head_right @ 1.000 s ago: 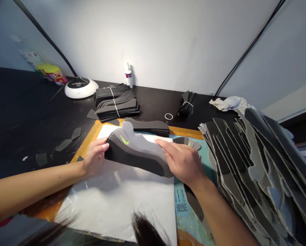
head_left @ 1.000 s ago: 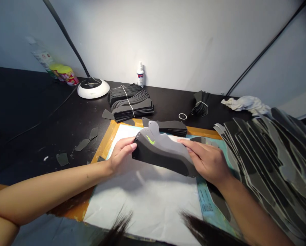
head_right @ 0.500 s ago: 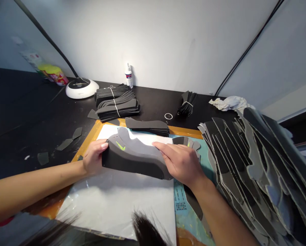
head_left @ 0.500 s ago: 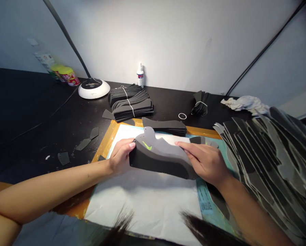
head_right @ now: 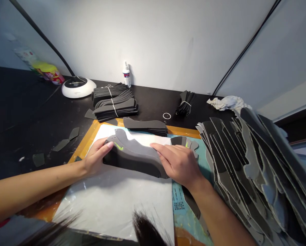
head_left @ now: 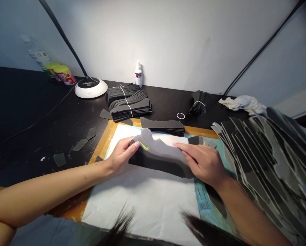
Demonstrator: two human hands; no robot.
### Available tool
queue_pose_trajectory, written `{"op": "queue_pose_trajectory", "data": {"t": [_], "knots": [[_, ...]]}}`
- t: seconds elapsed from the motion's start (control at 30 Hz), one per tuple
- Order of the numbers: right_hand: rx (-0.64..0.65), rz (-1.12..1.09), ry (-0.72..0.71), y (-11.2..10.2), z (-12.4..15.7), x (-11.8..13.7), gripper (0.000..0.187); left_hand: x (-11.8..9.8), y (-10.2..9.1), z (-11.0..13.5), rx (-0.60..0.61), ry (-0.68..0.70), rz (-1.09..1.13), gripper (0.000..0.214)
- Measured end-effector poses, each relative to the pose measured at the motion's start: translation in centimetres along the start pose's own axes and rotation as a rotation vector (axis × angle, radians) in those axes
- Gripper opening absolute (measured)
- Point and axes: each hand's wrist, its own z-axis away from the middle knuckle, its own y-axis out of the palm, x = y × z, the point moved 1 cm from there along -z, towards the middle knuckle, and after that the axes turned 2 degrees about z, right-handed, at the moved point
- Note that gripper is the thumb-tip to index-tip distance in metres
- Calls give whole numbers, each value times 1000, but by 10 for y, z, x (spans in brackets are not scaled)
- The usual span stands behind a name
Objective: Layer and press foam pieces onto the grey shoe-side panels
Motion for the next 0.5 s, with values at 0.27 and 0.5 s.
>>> {"op": "queue_pose_trajectory", "data": {"t": [0.27, 0.5], "knots": [[1, 52, 76, 5, -2, 0, 28, -8, 1, 0, 92, 11, -63, 37], [-118, -13, 81, 5, -4, 16, 17, -3, 2, 0, 137, 5, -145, 43]]}}
